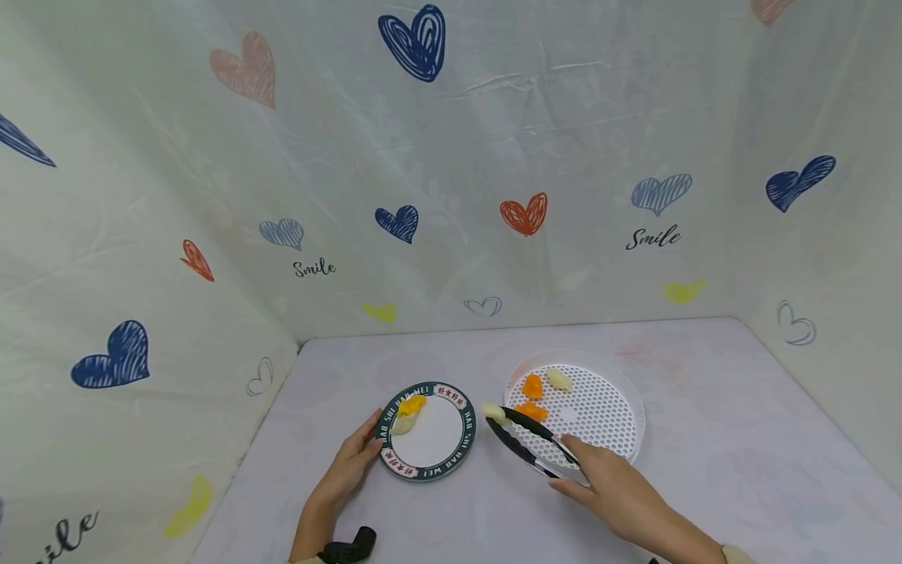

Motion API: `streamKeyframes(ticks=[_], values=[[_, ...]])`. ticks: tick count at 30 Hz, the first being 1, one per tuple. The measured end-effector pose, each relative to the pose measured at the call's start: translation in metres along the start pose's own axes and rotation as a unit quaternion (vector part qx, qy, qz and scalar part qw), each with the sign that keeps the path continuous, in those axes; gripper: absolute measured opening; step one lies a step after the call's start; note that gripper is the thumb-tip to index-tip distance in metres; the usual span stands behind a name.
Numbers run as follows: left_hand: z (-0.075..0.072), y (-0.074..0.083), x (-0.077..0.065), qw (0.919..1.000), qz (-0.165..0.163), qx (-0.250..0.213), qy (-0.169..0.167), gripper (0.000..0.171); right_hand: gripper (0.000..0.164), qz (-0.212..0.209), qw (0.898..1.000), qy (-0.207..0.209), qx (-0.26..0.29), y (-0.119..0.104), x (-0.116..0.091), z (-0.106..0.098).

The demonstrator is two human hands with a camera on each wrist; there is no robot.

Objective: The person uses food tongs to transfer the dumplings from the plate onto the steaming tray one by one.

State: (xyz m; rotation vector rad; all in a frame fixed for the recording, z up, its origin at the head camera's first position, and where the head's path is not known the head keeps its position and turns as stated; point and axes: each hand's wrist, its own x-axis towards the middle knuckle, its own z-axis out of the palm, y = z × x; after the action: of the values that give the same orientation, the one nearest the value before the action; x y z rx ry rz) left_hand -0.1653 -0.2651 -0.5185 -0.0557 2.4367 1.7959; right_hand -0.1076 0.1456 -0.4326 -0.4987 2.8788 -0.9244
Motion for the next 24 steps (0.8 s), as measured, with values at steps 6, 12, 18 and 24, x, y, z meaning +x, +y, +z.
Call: streamKeyframes(ticks=[6,12,18,24], values=[[0.000,0.001,-0.001,1.0000,0.004,-0.002,0.000,0.058,0.064,-0.011,0.999,0.029,-0.018,0.017,-0.009,-0.006],[0.000,0.001,-0.002,1.0000,0.004,-0.006,0.001,0.058,0.062,-0.014,0.998,0.053,-0.041,0.031,-0.011,-0.013],[0.000,0.001,-0.003,1.0000,0.007,-0.002,-0.001,0.057,0.066,0.003,0.998,0.045,-0.054,0.045,-0.008,-0.022],[0.000,0.000,-0.002,0.9999,0.009,0.004,0.003,0.057,0.066,0.018,0.997,0.032,-0.065,0.055,-0.004,-0.028]])
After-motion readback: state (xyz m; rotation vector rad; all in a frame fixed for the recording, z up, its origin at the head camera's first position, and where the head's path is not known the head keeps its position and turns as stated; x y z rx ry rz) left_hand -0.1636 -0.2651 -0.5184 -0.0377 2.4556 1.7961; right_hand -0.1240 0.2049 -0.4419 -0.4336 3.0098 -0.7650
